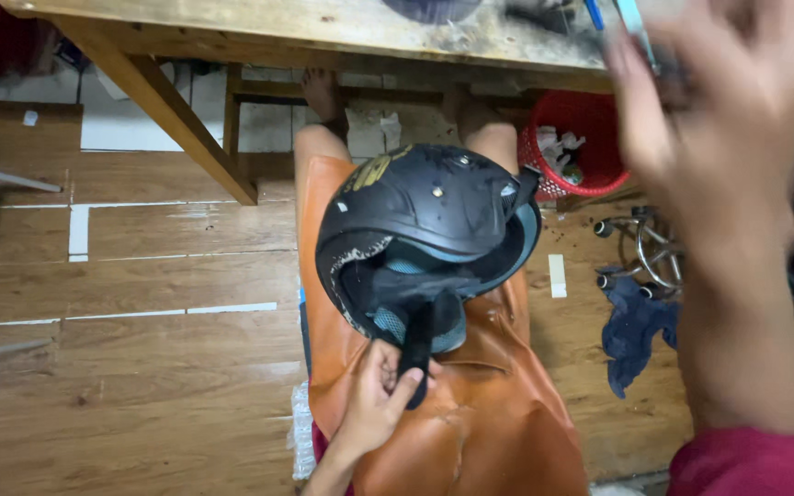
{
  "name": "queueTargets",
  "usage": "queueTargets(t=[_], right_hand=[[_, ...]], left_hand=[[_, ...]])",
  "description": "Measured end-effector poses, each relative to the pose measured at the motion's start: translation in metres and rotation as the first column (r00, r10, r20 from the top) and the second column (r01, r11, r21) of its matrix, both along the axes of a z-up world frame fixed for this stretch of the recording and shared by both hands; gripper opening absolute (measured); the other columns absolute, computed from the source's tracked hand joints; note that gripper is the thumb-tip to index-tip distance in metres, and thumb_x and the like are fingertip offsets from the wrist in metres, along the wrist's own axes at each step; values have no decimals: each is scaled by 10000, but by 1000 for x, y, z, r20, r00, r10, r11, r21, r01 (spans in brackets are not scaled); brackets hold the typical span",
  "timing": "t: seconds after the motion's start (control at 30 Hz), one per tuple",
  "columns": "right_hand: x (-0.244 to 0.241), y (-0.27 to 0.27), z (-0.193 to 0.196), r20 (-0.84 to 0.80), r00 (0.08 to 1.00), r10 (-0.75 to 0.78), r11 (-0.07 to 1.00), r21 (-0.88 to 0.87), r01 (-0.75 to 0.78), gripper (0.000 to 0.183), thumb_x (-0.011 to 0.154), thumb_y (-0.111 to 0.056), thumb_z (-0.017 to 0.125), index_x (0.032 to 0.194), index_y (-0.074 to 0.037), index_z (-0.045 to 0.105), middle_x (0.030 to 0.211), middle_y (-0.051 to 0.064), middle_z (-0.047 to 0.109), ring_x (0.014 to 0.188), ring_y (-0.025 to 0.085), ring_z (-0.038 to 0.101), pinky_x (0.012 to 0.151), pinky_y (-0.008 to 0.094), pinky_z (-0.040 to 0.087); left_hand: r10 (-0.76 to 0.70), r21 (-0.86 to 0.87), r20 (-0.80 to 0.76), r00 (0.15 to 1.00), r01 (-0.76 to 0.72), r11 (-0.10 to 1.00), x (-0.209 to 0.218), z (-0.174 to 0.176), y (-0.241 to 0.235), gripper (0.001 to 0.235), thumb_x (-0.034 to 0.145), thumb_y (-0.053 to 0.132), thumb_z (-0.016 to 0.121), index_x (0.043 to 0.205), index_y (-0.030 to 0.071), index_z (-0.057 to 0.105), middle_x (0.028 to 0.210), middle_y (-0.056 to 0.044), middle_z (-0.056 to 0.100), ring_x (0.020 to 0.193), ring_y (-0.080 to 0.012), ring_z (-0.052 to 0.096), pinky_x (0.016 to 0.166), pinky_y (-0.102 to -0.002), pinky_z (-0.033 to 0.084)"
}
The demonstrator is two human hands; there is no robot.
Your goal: The person cleans the interior of a black motorcycle helmet using a toothbrush and a blue bowl of water. They repeatedly dip the toothbrush into the water and scrub the helmet's inner lining and straps while holding the helmet on their lap.
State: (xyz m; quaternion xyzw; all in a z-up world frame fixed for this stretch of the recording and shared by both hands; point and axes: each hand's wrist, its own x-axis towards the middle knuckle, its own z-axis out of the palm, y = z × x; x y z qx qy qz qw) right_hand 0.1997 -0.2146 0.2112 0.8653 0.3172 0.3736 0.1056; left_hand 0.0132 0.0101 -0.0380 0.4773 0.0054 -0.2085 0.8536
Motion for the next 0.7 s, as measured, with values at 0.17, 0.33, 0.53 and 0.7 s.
queueTargets(t=[0.17, 0.33, 0.53, 0.7], right_hand=[[-131, 3, -27, -387, 912, -136, 945, 226, 236, 78, 948, -85, 667, 874, -62, 677, 899, 77, 697, 762, 266, 616, 718, 395, 450], [-133, 2, -114, -416, 905, -85, 987, 92, 135, 143, 797, -291, 703, 881, -182, 664, 881, -18, 641, 688, 205, 545, 584, 330, 386], [-78, 29, -174, -453, 881, 136, 987, -15, -160, 98, 754, -87, 596, 694, -165, 588, 705, 6, 521, 619, 232, 470, 564, 385, 342], [-48, 51, -195, -349, 857, 380, 914, 0, -406, 163, 754, -25, 597, 652, -150, 572, 623, 21, 547, 625, 234, 558, 519, 390, 457]], left_hand=[[88, 104, 113, 990, -100, 990, -6, -1, 14, 168, 921, 152, 518, 874, 88, 370, 872, -163, 693, 716, -175, 662, 699, -282, 536], [128, 89, 207, 970, -149, 985, -3, 0, 18, 214, 911, 120, 488, 831, 117, 289, 784, -154, 626, 684, -185, 593, 658, -302, 489], [105, 208, 212, 972, -150, 967, -4, -2, 21, 196, 837, 28, 417, 816, 128, 250, 738, -124, 597, 630, -158, 531, 602, -279, 442], [52, 207, 187, 981, -91, 974, 1, 9, 20, 235, 756, -32, 375, 802, 133, 214, 697, -93, 531, 618, -143, 447, 551, -257, 378]])
